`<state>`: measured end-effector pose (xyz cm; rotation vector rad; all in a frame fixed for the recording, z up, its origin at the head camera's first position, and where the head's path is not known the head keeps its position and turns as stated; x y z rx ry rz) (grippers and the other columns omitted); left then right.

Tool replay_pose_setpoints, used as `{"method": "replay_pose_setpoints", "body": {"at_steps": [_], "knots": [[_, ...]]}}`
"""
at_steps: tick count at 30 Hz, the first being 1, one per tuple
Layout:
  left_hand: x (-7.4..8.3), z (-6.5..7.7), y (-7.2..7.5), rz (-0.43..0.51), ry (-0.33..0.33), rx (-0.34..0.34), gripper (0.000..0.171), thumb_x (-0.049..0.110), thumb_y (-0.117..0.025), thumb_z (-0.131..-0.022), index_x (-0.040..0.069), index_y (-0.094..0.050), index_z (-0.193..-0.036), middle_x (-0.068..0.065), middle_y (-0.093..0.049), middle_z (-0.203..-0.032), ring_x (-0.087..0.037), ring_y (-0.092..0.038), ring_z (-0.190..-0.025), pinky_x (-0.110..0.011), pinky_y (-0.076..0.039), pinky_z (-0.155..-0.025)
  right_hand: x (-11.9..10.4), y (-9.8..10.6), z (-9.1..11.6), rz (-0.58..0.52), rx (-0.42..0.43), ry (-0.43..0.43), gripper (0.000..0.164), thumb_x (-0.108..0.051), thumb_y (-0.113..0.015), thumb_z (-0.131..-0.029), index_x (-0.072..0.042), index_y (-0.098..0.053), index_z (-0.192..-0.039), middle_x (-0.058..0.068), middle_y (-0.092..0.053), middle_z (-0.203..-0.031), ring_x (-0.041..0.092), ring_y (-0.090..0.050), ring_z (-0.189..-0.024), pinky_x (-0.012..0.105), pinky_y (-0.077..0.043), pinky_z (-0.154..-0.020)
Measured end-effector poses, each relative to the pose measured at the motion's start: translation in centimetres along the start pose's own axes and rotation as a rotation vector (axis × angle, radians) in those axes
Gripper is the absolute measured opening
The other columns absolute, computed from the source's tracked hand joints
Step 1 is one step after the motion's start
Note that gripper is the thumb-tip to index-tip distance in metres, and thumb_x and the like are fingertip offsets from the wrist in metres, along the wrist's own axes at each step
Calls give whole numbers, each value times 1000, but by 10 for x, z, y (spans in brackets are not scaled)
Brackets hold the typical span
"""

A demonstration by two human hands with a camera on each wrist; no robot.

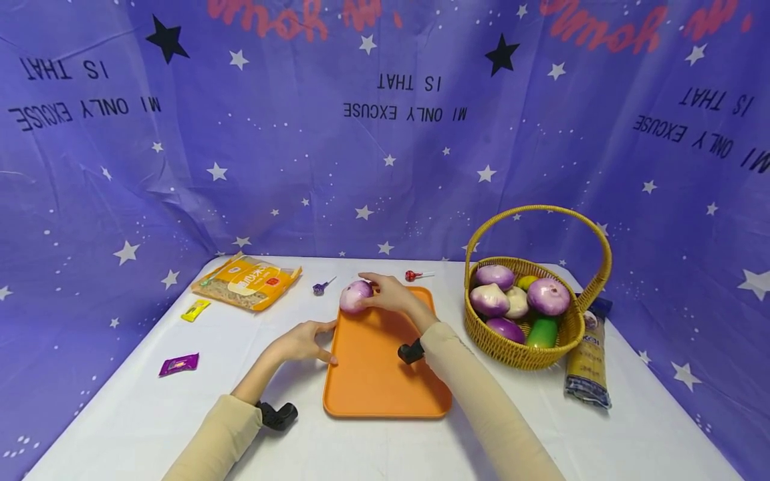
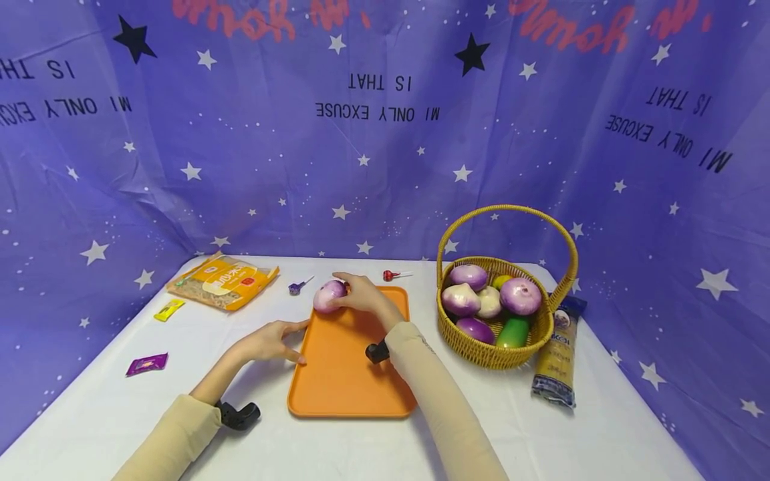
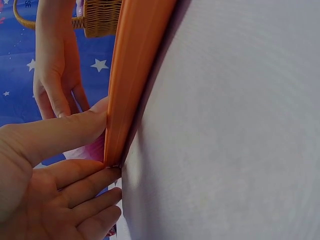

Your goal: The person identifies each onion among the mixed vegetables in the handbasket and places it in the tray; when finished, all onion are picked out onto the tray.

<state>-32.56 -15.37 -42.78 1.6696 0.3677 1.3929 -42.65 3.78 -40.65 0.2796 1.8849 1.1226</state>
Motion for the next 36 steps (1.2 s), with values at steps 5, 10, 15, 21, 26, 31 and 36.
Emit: {"method": "replay_pose_setpoints", "body": {"at_steps": [5, 10, 15, 21, 26, 31, 36], "knots": [[-2, 1, -2, 4, -5, 2, 85, 24, -86, -70, -6, -46, -138, -26, -49, -137, -41, -42, -129, -53, -33, -107, -5, 5, 8, -9, 28, 33, 66, -24, -75, -85, -8, -48, -142, 14, -52, -139, 32, -53, -123, 40, -43, -103], [-2, 2, -1, 10, -3, 2, 85, 24, -86, -70, -6, -46, -139, -27, -49, -137, -41, -42, -129, -53, -33, -107, -15, 15, 21, 1, 78, 57, 68, -25, -77, -83, -9, -49, -142, 12, -51, -141, 34, -52, -124, 42, -45, -101], [-2, 3, -1, 11, 5, -2, 85, 25, -86, -71, -6, -46, -139, -26, -49, -138, -41, -42, -129, -53, -33, -107, -29, 26, 39, 48, 93, 96, 71, -27, -78, -82, -11, -46, -144, 7, -49, -143, 26, -47, -129, 40, -39, -107], [-3, 2, -1, 16, 4, -1, 85, 25, -86, -71, -5, -46, -140, -26, -49, -138, -41, -42, -130, -53, -32, -108, -51, 44, 75, 121, 125, 203, 71, -32, -76, -84, -10, -46, -144, 6, -47, -146, 21, -43, -133, 37, -34, -110], [-4, 2, -1, 12, -1, 4, 86, 25, -86, -70, -5, -45, -140, -25, -48, -138, -41, -41, -130, -53, -32, -108, -61, 59, 108, 132, 148, 276, 72, -31, -76, -83, -7, -45, -144, 9, -44, -147, 24, -43, -133, 39, -35, -109], [-5, 1, -1, 0, -3, 5, 86, 27, -86, -70, -4, -46, -140, -25, -48, -139, -40, -42, -130, -52, -32, -108, -58, 74, 137, 145, 180, 288, 73, -29, -78, -82, -6, -46, -143, 9, -47, -145, 25, -43, -133, 42, -35, -109], [-3, 1, -1, -13, -16, 8, 86, 26, -85, -71, -5, -45, -140, -25, -48, -138, -41, -42, -130, -53, -32, -108, -48, 89, 164, 183, 195, 254, 72, -29, -78, -82, -9, -46, -144, 8, -45, -146, 25, -42, -134, 43, -36, -108]]}}
Point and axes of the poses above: each hand's wrist, its own z-axis away from the middle knuckle, its own y-axis out of the back of the hand, x = y × z, the point moved 4 cm from there along -z, towards the middle knuckle
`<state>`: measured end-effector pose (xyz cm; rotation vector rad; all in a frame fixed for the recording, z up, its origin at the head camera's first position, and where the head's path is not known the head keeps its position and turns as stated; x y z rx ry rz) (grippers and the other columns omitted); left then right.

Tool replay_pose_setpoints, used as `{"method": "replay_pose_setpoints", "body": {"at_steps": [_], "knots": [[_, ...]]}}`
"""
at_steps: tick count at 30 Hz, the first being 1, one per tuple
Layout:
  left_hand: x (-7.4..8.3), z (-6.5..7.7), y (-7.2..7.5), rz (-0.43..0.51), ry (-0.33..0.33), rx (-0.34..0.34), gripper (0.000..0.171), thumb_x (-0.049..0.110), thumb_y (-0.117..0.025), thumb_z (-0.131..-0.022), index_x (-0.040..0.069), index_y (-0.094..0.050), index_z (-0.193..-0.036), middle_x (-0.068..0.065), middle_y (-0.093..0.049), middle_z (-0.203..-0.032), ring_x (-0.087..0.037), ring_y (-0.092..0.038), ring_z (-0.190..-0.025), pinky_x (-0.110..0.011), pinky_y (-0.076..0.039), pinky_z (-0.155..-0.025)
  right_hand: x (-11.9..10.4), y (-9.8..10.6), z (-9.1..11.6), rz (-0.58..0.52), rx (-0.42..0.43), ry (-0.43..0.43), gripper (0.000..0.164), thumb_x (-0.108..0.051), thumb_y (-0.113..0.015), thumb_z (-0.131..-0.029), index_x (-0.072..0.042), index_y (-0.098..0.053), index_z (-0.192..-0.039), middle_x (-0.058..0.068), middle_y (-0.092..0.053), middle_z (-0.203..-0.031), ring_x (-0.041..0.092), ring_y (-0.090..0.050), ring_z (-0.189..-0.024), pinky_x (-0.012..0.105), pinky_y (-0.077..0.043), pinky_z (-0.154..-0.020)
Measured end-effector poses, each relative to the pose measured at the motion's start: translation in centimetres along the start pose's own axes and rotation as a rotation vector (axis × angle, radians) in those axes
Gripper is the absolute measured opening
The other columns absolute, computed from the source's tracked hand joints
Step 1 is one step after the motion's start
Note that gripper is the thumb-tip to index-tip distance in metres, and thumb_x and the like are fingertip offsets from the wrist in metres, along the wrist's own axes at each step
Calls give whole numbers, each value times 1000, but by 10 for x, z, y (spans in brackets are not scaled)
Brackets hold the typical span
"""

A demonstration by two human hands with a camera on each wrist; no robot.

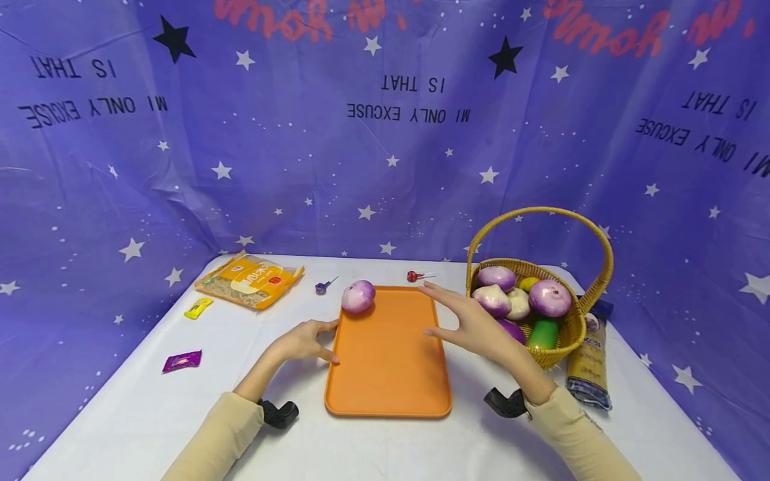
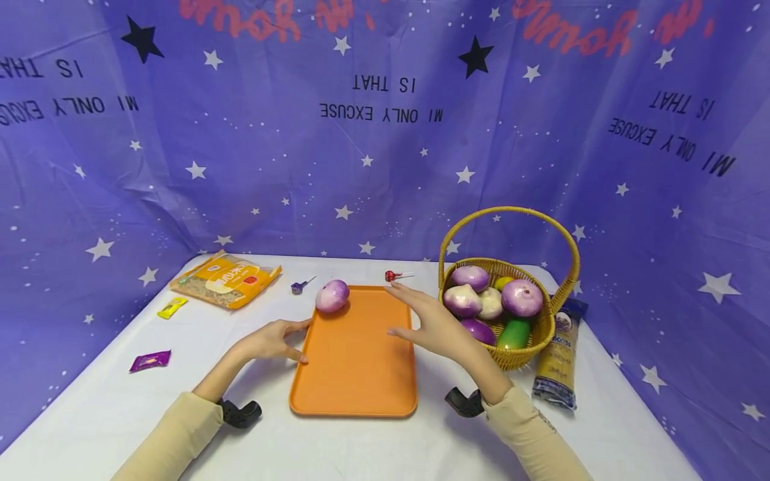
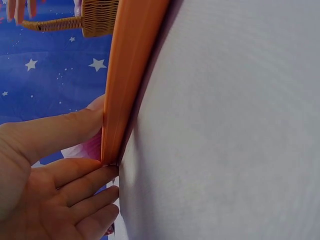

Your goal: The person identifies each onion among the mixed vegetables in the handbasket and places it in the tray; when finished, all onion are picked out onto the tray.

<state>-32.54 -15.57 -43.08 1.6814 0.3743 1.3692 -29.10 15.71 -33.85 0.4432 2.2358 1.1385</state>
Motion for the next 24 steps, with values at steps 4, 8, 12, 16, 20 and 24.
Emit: {"method": "replay_pose_setpoints", "body": {"at_steps": [4, 8, 12, 16, 20, 24], "knots": [[3, 0, 0, 1, 0, 2, 85, 25, -86, -71, -6, -46, -139, -25, -49, -138, -41, -42, -130, -53, -32, -108, 11, 16, 24, 44, 5, -32, 69, -28, -77, -83, -9, -47, -143, 7, -44, -147, 25, -43, -133, 44, -37, -107], [4, 0, 0, 7, 4, 0, 85, 24, -86, -71, -7, -45, -139, -25, -48, -139, -41, -41, -131, -53, -31, -108, 25, 36, 42, 83, 29, -59, 66, -26, -78, -82, -10, -51, -140, 5, -52, -141, 23, -48, -128, 41, -40, -104], [1, -1, 1, 14, 8, 0, 86, 25, -86, -71, -6, -45, -139, -25, -48, -139, -40, -41, -131, -53, -31, -108, 39, 57, 50, 111, 19, -86, 63, -23, -80, -80, -10, -55, -137, 7, -59, -132, 23, -54, -120, 42, -46, -98], [0, 0, 1, 17, 5, -1, 86, 26, -86, -71, -5, -45, -140, -25, -48, -139, -40, -41, -131, -53, -31, -109, 56, 73, 49, 130, -21, -113, 61, -18, -81, -79, -7, -57, -134, 9, -63, -127, 24, -62, -104, 43, -50, -91], [1, 0, 1, 18, 4, -5, 86, 26, -86, -71, -5, -45, -140, -25, -48, -139, -40, -40, -131, -53, -31, -108, 77, 83, 44, 172, -73, -121, 55, -23, -81, -79, -6, -62, -128, 6, -70, -106, 20, -63, -84, 40, -54, -77], [2, 0, 0, 17, 3, -8, 86, 26, -86, -71, -5, -45, -140, -26, -48, -139, -40, -41, -131, -54, -32, -108, 96, 89, 36, 165, -165, -152, 53, -30, -80, -80, -10, -64, -127, 2, -69, -94, 14, -55, -75, 36, -50, -70]]}}
Point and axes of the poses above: each hand's wrist, its own z-axis away from the middle knuckle, its own y-axis out of the back of the hand, x = y × z, the point moved 4 cm from there along -z, towards the middle knuckle
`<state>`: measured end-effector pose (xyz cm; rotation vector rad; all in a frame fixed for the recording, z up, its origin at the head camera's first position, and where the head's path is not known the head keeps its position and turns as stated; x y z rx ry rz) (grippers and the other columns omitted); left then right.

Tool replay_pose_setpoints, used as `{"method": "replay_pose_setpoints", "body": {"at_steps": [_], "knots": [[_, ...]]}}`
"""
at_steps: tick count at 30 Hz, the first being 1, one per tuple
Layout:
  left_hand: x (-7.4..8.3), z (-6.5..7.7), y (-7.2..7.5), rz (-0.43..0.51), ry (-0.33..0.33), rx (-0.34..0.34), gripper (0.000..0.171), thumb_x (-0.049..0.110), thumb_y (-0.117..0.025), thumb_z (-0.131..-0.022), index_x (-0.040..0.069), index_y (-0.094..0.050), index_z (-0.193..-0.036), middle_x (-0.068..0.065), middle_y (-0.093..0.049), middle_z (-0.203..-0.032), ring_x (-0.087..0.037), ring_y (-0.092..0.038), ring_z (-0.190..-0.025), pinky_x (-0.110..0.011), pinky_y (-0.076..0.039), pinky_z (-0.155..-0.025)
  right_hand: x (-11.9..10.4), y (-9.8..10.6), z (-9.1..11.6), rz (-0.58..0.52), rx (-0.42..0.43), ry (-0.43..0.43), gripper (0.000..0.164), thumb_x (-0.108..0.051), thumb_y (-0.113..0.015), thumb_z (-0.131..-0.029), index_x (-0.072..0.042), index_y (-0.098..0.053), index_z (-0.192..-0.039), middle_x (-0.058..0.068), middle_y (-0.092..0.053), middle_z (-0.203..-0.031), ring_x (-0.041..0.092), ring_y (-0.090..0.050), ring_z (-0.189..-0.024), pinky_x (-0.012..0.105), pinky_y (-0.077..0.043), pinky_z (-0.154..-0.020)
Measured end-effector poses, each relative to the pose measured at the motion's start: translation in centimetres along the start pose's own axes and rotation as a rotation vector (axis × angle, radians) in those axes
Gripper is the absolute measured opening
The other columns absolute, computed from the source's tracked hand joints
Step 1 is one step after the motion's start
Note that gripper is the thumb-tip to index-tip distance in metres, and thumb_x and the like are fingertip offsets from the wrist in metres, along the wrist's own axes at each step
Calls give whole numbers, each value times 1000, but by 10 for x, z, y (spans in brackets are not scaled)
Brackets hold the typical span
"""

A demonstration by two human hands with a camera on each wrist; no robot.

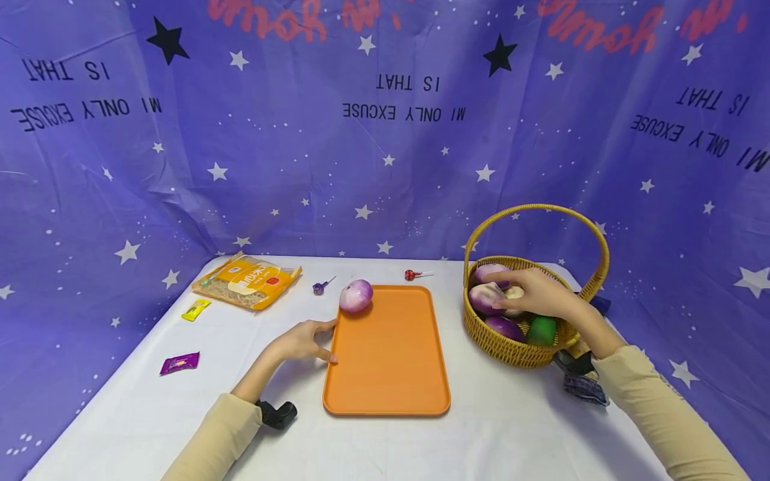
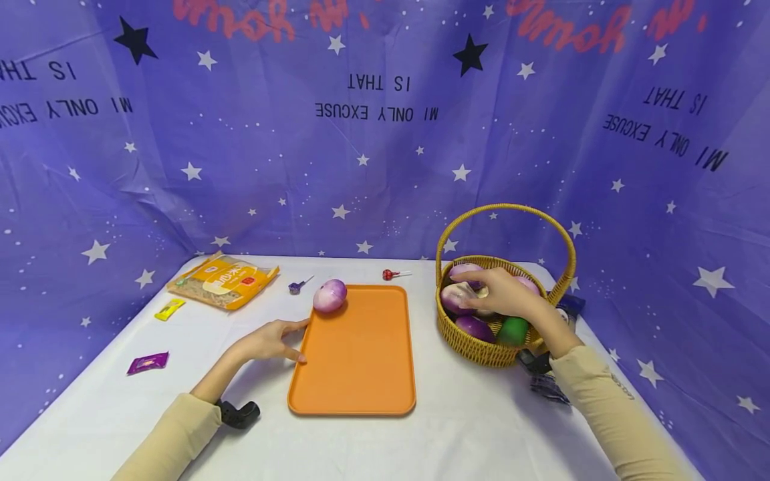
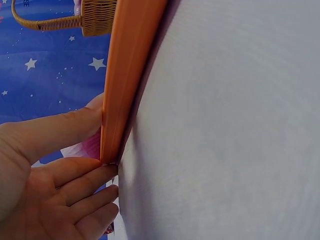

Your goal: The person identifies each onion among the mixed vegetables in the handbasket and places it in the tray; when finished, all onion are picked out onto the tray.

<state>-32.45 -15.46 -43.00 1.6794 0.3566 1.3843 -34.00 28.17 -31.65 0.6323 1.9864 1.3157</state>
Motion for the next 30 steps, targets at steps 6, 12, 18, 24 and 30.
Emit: {"method": "replay_pose_setpoints", "body": {"at_steps": [6, 12, 18, 24, 30], "knots": [[-1, 0, 0, 9, 9, 4, 86, 26, -86, -71, -4, -45, -140, -24, -47, -140, -39, -41, -131, -52, -31, -109, 14, 0, -15, -61, -112, -14, 53, -29, -77, -83, -9, -62, -130, 9, -67, -118, 24, -61, -84, 39, -50, -75], [0, -1, 1, -3, -5, 3, 86, 27, -85, -71, -5, -45, -140, -25, -47, -139, -40, -41, -131, -52, -31, -109, 22, -2, -22, -47, -159, -3, 56, -33, -78, -82, -11, -62, -131, 6, -66, -120, 27, -61, -98, 49, -48, -89], [1, -1, 1, -8, 4, 2, 86, 27, -86, -71, -4, -45, -140, -25, -48, -139, -40, -42, -130, -53, -33, -107, 23, -9, -25, -28, -197, 8, 57, -28, -82, -77, -8, -63, -127, 4, -67, -98, 23, -53, -73, 33, -45, -70], [0, -1, 1, -4, 13, 2, 86, 27, -85, -71, -3, -45, -141, -24, -48, -140, -39, -41, -131, -52, -32, -108, 25, -16, -26, 7, -213, 2, 56, -20, -83, -76, -6, -64, -126, 0, -57, -78, 15, -45, -61, 24, -38, -57], [1, -1, 0, -1, -3, -1, 85, 26, -85, -72, -4, -45, -140, -25, -48, -139, -40, -41, -131, -53, -32, -108, 22, -17, -24, -10, -201, 4, 52, -17, -83, -76, -6, -65, -125, -1, -57, -76, 16, -45, -62, 24, -38, -56]]}}
Point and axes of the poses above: each hand's wrist, its own z-axis away from the middle knuckle, its own y-axis out of the back of the hand, x = y × z, the point moved 4 cm from there along -z, towards the middle knuckle
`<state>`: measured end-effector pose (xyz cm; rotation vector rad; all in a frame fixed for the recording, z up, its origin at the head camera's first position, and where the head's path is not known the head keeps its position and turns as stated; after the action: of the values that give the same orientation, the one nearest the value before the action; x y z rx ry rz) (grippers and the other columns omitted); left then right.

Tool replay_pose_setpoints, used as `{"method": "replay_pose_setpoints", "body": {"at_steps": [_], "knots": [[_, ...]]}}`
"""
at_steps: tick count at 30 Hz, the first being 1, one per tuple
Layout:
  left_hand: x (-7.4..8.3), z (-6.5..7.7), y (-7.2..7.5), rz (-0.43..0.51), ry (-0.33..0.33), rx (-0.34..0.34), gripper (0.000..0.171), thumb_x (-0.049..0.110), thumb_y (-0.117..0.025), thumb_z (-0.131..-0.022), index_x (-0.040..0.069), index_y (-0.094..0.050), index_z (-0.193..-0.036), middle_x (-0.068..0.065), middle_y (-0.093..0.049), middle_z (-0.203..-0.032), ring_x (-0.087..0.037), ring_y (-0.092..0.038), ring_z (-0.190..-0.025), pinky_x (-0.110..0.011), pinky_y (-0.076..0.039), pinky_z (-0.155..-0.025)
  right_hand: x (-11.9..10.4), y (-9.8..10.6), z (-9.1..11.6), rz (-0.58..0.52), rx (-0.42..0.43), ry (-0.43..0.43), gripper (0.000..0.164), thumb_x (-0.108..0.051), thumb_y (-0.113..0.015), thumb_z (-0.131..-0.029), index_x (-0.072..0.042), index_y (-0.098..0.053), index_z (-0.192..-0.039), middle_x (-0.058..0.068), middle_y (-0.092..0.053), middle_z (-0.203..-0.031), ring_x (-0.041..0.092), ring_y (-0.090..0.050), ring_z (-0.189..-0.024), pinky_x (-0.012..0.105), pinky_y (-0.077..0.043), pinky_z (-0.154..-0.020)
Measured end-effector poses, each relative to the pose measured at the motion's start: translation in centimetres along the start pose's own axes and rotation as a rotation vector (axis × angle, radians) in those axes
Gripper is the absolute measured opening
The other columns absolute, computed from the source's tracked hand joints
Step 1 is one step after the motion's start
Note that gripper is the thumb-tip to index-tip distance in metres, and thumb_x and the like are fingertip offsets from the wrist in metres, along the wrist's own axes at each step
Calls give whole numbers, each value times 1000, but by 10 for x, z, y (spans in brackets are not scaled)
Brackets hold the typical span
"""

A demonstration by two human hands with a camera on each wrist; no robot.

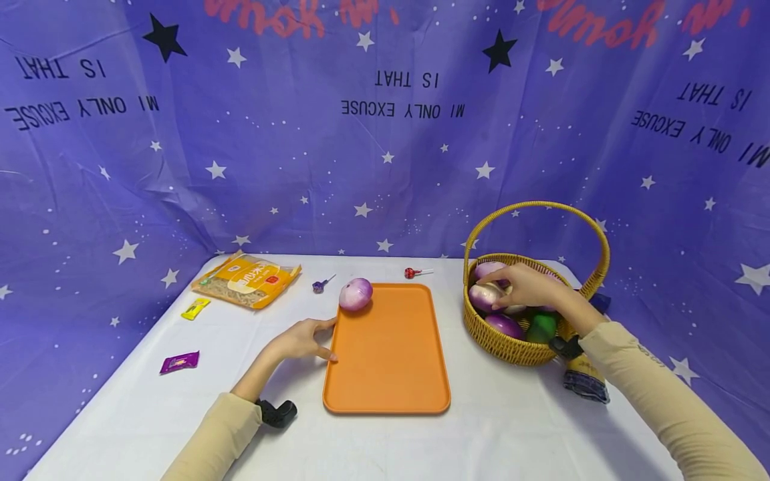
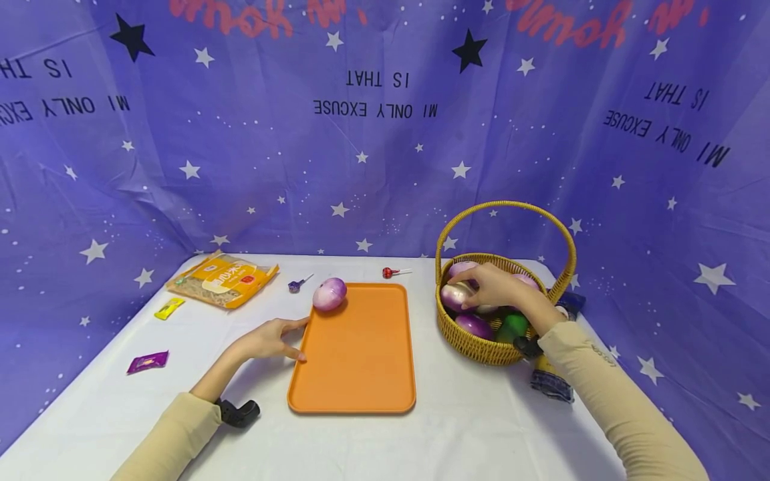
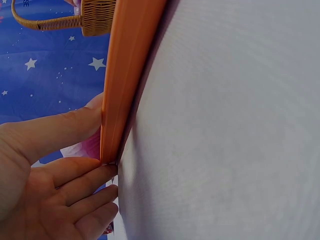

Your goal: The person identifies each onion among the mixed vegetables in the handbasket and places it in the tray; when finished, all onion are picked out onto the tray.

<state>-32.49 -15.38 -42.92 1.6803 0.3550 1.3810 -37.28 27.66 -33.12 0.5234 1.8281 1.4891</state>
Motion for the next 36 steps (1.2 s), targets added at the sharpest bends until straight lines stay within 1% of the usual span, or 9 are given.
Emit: {"method": "replay_pose_setpoints", "body": {"at_steps": [3, 6, 10, 12, 15, 20, 28, 32, 36], "knots": [[0, 0, 0, 11, 3, 0, 85, 26, -85, -72, -4, -45, -140, -25, -48, -139, -39, -41, -131, -52, -32, -108, -3, 2, 3, -18, 17, 9, 51, -17, -82, -77, -7, -66, -124, -1, -62, -84, 21, -49, -66, 26, -40, -59], [0, 0, 0, 6, 8, -1, 85, 26, -85, -71, -4, -45, -140, -24, -48, -139, -39, -41, -131, -52, -32, -108, -7, 6, 7, -26, 51, 21, 49, -20, -82, -77, -9, -67, -123, 0, -68, -98, 24, -55, -77, 32, -47, -68], [0, 0, 0, -8, 12, 1, 85, 26, -85, -71, -4, -46, -140, -24, -48, -139, -39, -42, -130, -52, -33, -108, -12, 12, 12, -16, 102, 35, 51, -28, -82, -78, -14, -67, -125, 3, -68, -114, 21, -59, -89, 39, -50, -78], [0, 0, 1, -5, 16, 1, 84, 26, -85, -72, -4, -46, -140, -23, -48, -139, -39, -42, -130, -52, -33, -108, -14, 14, 14, -20, 119, 30, 54, -32, -81, -78, -17, -66, -127, 3, -69, -112, 20, -59, -81, 38, -50, -72], [-1, 0, 1, -7, 16, 2, 84, 26, -85, -72, -4, -46, -140, -24, -48, -139, -39, -42, -130, -53, -33, -107, -19, 16, 15, -42, 139, 12, 56, -40, -79, -77, -23, -65, -128, -1, -68, -114, 21, -57, -82, 36, -47, -71], [-1, 0, 1, -11, 15, 2, 84, 26, -85, -72, -4, -46, -140, -24, -49, -139, -40, -42, -130, -53, -33, -107, -32, 16, 16, -127, 175, -4, 56, -45, -79, -76, -30, -64, -128, -6, -65, -121, 18, -60, -101, 45, -50, -85], [-1, 0, 1, -14, 13, 1, 85, 27, -85, -71, -4, -46, -140, -24, -49, -138, -40, -42, -130, -53, -33, -107, -61, 6, 15, -193, 289, 79, 57, -37, -80, -78, -27, -62, -130, -11, -64, -122, 15, -59, -108, 44, -52, -87], [-2, 0, 1, -12, 8, 2, 85, 27, -85, -71, -4, -46, -140, -24, -49, -139, -40, -42, -130, -54, -33, -107, -76, -3, 11, -220, 339, 107, 56, -37, -80, -77, -26, -63, -129, -12, -64, -122, 12, -60, -111, 35, -50, -93], [-3, -1, 0, -6, 8, 2, 85, 27, -85, -72, -4, -45, -140, -24, -48, -139, -40, -42, -130, -53, -33, -108, -85, -15, 3, -280, 358, 121, 53, -32, -80, -79, -23, -63, -129, -10, -65, -121, 12, -61, -106, 30, -51, -91]]}}
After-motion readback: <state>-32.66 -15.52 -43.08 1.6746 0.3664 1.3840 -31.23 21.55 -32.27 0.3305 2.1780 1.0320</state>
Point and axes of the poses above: each hand's wrist, its own z-axis away from the middle knuckle, its own y-axis out of the back of the hand, x = y × z, the point moved 4 cm from there along -z, towards the middle knuckle
